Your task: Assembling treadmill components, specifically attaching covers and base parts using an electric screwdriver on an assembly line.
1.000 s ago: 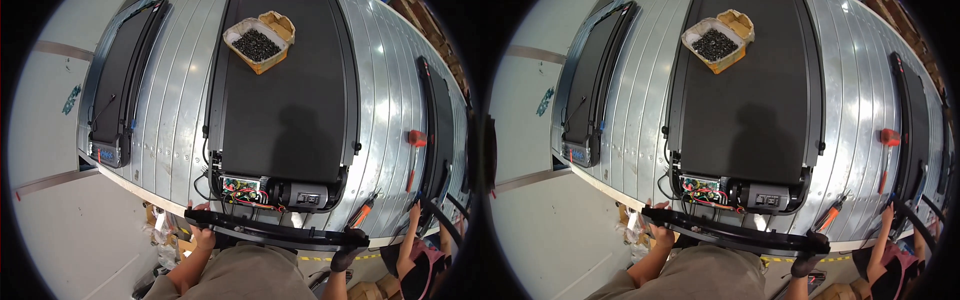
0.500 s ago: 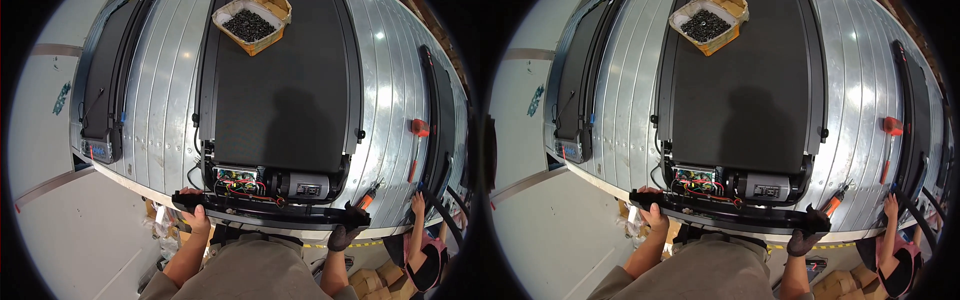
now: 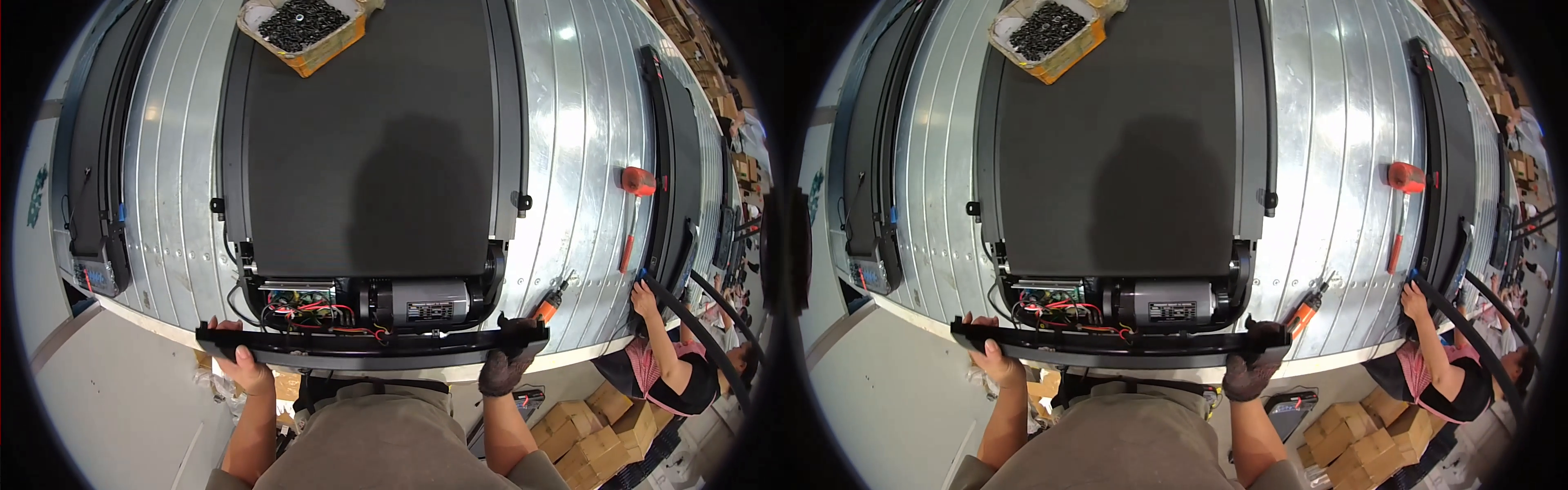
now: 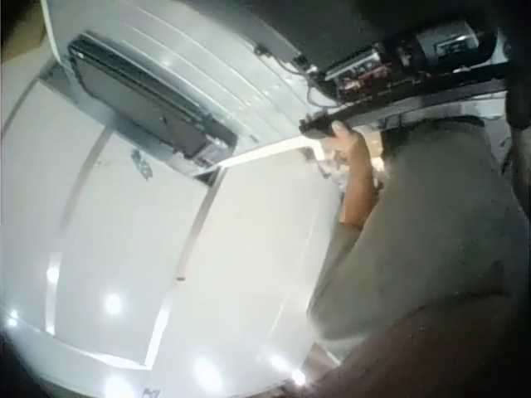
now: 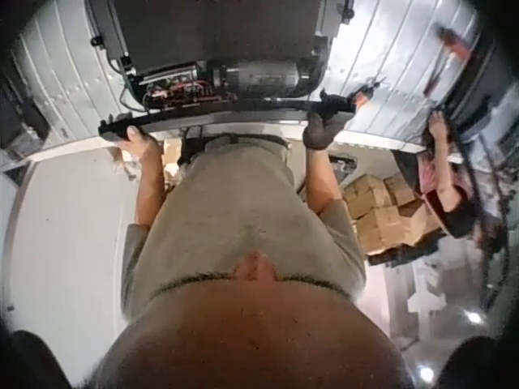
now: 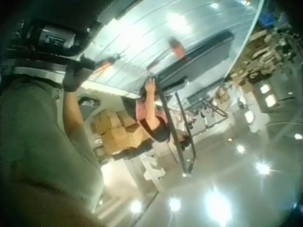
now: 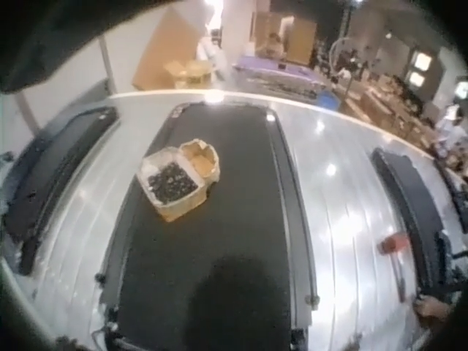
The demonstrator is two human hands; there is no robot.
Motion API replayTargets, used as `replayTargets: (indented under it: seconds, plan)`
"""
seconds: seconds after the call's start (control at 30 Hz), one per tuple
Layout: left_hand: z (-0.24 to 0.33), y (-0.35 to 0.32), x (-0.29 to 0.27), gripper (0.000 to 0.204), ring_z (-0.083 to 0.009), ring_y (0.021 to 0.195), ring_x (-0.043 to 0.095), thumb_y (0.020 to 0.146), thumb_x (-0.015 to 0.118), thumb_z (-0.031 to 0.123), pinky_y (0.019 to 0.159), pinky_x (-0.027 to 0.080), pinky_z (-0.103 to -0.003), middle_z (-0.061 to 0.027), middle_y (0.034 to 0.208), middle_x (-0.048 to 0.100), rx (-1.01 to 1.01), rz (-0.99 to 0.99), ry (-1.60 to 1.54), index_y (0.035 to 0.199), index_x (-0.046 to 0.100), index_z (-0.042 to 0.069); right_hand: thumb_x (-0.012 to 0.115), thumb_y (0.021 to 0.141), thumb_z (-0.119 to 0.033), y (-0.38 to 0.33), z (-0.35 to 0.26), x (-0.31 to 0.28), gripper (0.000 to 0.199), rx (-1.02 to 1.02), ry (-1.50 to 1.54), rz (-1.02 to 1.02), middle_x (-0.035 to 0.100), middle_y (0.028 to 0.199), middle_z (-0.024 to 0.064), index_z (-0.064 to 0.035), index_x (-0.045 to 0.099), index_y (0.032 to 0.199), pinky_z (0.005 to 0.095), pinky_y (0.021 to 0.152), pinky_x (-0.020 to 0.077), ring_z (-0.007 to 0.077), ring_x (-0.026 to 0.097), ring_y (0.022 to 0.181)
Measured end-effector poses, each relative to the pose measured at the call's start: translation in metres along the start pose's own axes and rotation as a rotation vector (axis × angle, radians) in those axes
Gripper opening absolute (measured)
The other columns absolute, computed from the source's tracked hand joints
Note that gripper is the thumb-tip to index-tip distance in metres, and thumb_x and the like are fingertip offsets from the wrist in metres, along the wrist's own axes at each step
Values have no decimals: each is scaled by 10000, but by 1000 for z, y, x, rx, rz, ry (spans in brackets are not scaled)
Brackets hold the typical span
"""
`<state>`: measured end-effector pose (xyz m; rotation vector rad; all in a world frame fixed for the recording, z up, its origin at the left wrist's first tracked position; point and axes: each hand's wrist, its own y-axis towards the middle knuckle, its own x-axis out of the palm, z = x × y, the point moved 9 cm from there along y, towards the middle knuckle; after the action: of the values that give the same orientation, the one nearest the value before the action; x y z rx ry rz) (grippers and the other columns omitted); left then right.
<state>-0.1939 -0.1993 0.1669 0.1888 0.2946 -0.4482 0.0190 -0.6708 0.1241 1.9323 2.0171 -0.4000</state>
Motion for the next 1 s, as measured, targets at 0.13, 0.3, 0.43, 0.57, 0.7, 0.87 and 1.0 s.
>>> replayTargets:
  seconds: [0.13,0.3,0.43,0.57,0.7,0.87,1.0]
  plan:
    - [-43,-25,9,778,-237,1244,532,892,725,310,1113,376,-364,-116,1370,541,-147,96,115,1487,379,-53,649,932,-141,66,-81,2,680,91,-37,107,518,1404,162,40,330,1505,394,1080,421,262,494,1288]
    - [-41,-28,42,746,-158,979,515,833,766,379,901,440,-306,-55,1108,552,-151,88,53,1393,473,-16,728,777,-153,76,-212,184,281,-768,-273,-884,654,961,66,-130,723,1057,382,758,512,242,626,932]
    - [-44,-31,66,837,-150,931,518,800,800,496,849,449,-296,-51,1060,538,-153,80,82,1380,486,-18,664,831,-222,17,-126,313,235,-1010,-353,-1251,678,940,55,-190,741,1050,393,804,534,252,643,955]
    - [-31,-44,80,855,-155,947,529,783,831,493,851,457,-296,-66,1069,553,-199,94,41,1379,477,-9,595,869,-216,1,-93,312,209,-1012,-292,-1321,677,950,67,-151,749,994,402,847,540,268,645,969]
    - [-18,-40,79,855,-152,943,527,779,834,487,853,454,-293,-66,1073,553,-199,113,28,1377,472,-4,559,877,-213,1,-112,300,219,-1128,-123,-1324,678,964,77,-118,748,933,411,833,542,272,648,979]
    - [-14,-39,77,835,-150,937,523,778,834,461,855,449,-294,-64,1082,553,-202,112,13,1373,477,-3,543,887,-228,-4,-119,295,239,-1275,-248,-1401,676,1010,46,-132,722,1011,407,814,524,241,641,992]
    - [-19,-32,73,826,-150,935,523,778,831,439,854,446,-292,-58,1078,551,-184,96,4,1380,480,-5,543,891,-251,-23,-101,312,256,-1377,-388,-1412,650,1125,22,-145,698,1065,390,840,495,221,619,1041]
